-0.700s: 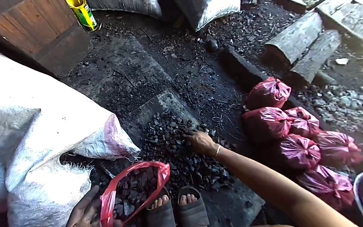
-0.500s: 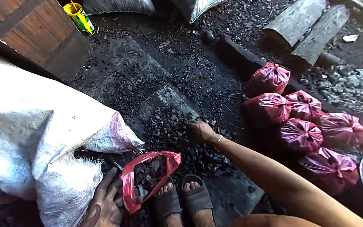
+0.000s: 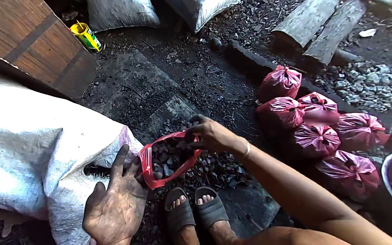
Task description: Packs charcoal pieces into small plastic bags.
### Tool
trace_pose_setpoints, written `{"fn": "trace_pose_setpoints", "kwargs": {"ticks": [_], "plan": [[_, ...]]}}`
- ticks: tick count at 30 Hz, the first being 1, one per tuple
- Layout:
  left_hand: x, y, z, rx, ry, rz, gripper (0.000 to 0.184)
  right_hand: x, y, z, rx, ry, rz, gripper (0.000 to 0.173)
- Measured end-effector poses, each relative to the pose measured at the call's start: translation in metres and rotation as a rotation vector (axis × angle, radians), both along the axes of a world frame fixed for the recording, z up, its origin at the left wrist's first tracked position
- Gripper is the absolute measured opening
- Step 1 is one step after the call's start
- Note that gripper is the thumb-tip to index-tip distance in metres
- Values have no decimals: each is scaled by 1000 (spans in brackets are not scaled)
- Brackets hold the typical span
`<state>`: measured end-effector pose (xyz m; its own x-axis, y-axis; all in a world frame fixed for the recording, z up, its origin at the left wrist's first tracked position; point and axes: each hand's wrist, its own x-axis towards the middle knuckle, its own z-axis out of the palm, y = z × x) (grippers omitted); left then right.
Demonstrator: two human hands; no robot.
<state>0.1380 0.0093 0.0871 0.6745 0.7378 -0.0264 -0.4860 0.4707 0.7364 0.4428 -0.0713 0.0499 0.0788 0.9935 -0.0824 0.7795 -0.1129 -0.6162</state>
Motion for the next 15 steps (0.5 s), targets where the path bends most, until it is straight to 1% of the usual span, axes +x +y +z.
{"fn": "trace_pose_setpoints", "kwargs": {"ticks": [2, 3, 4, 6, 7, 12, 13, 15], "plan": [[9, 4, -14, -15, 24, 18, 77, 17, -1, 5, -111, 54, -44, 24], [12, 7, -25, -15, 57, 20, 74, 20, 0, 1, -121, 76, -61, 16], [14, 10, -37, -8, 102, 18, 72, 21, 1, -6, -103, 93, -86, 12], [15, 14, -56, -14, 157, 31, 67, 15, 5, -14, -55, 123, -105, 11], [13, 15, -61, -24, 166, 47, 65, 10, 6, -13, -33, 138, -97, 11], [2, 17, -59, 8, 202, 73, 69, -1, 6, 11, 153, 241, -104, 9], [2, 16, -63, 25, 224, 69, 67, 0, 8, 9, 174, 263, -105, 9], [5, 11, -73, 24, 277, 59, 63, 6, 8, -1, 140, 302, -110, 11]]}}
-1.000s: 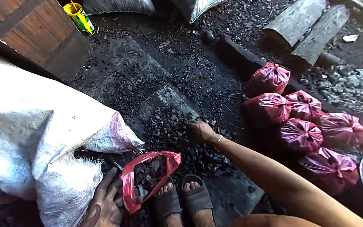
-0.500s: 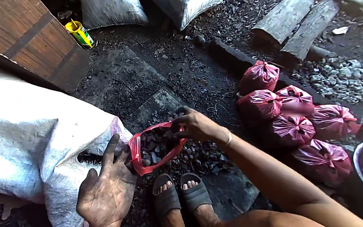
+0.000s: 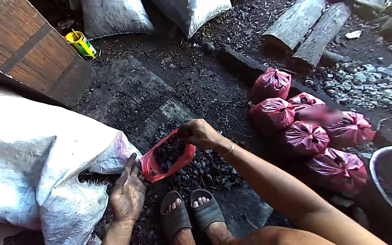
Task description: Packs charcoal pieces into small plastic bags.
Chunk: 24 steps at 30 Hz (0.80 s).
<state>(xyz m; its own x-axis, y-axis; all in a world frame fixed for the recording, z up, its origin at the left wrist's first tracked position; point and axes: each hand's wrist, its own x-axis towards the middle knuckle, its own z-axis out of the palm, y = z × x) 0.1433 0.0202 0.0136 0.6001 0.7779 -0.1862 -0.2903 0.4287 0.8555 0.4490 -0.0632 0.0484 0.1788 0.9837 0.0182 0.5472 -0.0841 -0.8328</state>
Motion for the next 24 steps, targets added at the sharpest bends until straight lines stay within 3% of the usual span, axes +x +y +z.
{"fn": "trace_pose_setpoints", "kwargs": {"ticks": [3, 6, 9, 12, 17, 20, 22, 24], "plan": [[3, -2, -5, -23, 0, -41, 64, 30, -15, -27, 0, 89, -176, 17], [4, -1, 7, 7, -44, -114, 73, 75, -44, -82, -197, -44, -353, 19], [7, -2, 10, 13, -51, -165, 77, 95, -70, -164, -498, -242, -289, 33], [10, -6, 1, -14, -28, -197, 75, 72, -83, -202, -622, -340, -226, 56], [3, -4, 8, 2, 57, -181, 75, 50, -68, -198, -631, -389, -286, 49], [-6, 7, 25, 51, 190, -242, 79, 54, -65, -201, -621, -299, -360, 55], [-9, 18, 45, 73, 300, -321, 79, 60, -64, -187, -502, -176, -455, 54], [-6, 29, 67, 152, 468, -418, 72, 66, -63, -147, -288, -53, -579, 51]]}}
